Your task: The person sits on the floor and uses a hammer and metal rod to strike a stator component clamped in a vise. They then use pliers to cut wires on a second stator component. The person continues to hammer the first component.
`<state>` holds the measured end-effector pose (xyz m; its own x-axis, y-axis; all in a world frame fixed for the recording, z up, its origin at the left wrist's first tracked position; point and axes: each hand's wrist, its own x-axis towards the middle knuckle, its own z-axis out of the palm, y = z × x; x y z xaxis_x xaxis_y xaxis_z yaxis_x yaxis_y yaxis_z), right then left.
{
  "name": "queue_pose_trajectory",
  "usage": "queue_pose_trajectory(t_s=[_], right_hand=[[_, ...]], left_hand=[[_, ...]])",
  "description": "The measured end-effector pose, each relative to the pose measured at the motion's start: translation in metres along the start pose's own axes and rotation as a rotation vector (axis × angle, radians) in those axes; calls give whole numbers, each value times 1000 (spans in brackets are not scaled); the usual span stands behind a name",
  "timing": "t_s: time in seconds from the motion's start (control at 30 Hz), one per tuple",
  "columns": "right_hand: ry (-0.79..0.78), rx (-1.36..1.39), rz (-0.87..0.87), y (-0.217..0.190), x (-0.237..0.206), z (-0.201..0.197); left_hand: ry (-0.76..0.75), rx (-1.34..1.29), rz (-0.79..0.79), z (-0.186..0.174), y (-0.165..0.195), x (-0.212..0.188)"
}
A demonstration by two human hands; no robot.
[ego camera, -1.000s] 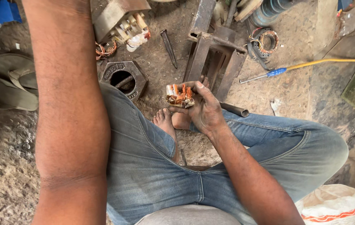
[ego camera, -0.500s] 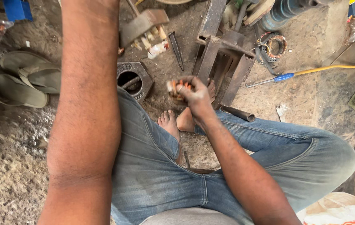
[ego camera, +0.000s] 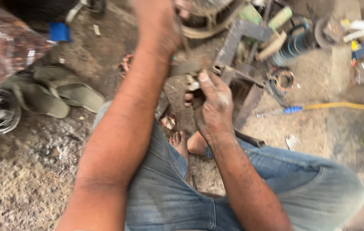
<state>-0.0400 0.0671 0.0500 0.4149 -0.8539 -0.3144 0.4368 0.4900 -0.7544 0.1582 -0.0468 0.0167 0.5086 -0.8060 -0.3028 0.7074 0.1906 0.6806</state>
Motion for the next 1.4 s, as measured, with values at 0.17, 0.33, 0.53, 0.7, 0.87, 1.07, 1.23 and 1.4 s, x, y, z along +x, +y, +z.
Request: queue_pose_trajectory(t_s=[0.17,0.33,0.53,0.7,0.87,1.07,1.23,1.4], right_hand=[[23,-88,-194,-21,3,11],[143,-219,-215,-35,3,-2],[187,-199,-166,-50,1,-4],[291,-194,-65,-47,-12,-9],[225,-700,-81,26,-33,-49],[136,-918,100,67,16,-78],[-92,-824,-16,33,32,-49],[-52,-1067,-151,-40,12,-93]], left_hand=[[-445,402,110,28,2,-42],[-570,508,-71,42,5,-69],[-708,421,-178,38,-22,-74],[-426,687,180,39,-38,-55],[-50,1035,284,-20,3,11],[-343,1219,-18,-63,-17,21],[-375,1197,-21,-54,-24,11],[-292,1127,68,-42,-33,9]])
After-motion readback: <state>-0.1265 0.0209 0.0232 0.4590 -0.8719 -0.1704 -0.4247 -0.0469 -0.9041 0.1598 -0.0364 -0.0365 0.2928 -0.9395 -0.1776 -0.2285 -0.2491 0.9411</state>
